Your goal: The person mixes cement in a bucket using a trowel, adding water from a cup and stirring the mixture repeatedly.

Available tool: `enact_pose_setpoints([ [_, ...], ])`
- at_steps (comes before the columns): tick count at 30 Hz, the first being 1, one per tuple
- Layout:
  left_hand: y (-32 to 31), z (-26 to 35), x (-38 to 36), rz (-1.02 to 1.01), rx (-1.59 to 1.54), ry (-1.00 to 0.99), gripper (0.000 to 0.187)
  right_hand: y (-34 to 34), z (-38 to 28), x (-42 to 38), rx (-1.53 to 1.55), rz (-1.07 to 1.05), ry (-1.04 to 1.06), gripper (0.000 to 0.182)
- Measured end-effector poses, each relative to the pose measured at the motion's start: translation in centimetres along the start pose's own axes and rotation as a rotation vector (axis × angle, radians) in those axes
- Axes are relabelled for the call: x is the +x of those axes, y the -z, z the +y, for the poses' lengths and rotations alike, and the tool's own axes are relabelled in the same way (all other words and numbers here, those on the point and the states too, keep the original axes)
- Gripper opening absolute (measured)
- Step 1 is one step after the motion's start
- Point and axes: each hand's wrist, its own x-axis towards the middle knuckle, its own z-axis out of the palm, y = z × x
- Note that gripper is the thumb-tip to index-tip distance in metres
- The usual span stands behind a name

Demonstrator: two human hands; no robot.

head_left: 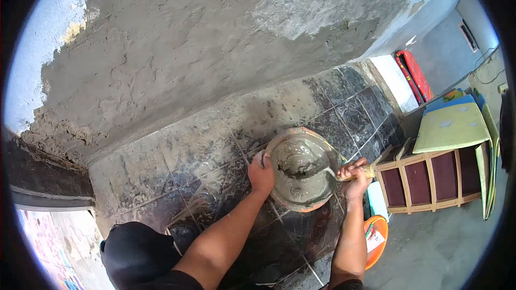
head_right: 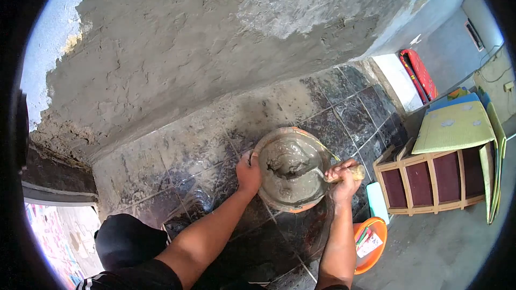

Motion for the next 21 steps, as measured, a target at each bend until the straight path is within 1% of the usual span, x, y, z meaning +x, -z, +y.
enact_pose_setpoints([
  [4, -0.3, -0.2, -0.1, 0.021, -0.050, -0.026, 0.034, -1.0, -2.2, 1.0, -0.010, 0.103, 0.147, 0.013],
  [6, -0.7, -0.8, 0.1, 0.047, -0.062, -0.068, 0.034, -2.1, -2.3, 1.3, -0.001, 0.130, 0.167, 0.014],
  [8, -0.3, 0.2, -0.1, 0.041, -0.045, -0.038, 0.034, -3.1, -1.6, 1.9, 0.012, 0.158, 0.190, 0.014],
  [9, -0.1, 0.8, -0.2, 0.035, -0.030, -0.013, 0.034, -3.6, -0.9, 2.3, 0.067, 0.168, 0.194, 0.013],
  [10, 0.1, 1.1, -0.3, 0.039, -0.028, -0.011, 0.034, -4.1, -0.1, 2.8, 0.123, 0.177, 0.197, 0.012],
  [11, 0.3, 1.4, -0.4, 0.026, -0.044, -0.029, 0.033, -4.8, 1.0, 3.1, 0.111, 0.169, 0.220, 0.012],
  [14, 0.2, 1.0, -0.3, 0.012, -0.061, -0.050, 0.033, -7.2, 3.8, 3.4, 0.124, 0.164, 0.102, 0.013],
  [15, 0.1, 0.8, -0.2, 0.009, -0.068, -0.049, 0.033, -7.4, 4.6, 3.3, 0.082, 0.135, 0.072, 0.013],
  [17, 0.0, 0.7, -0.2, 0.029, -0.043, -0.046, 0.034, -7.2, 6.6, 3.7, 0.042, 0.071, -0.016, 0.013],
  [19, 0.1, 0.8, -0.4, 0.047, -0.019, -0.039, 0.034, -7.2, 7.6, 3.8, 0.034, 0.053, -0.045, 0.013],
  [21, 0.4, 1.1, -0.4, 0.002, -0.032, -0.013, 0.037, -6.7, 8.1, 4.1, 0.030, 0.014, -0.101, 0.013],
])
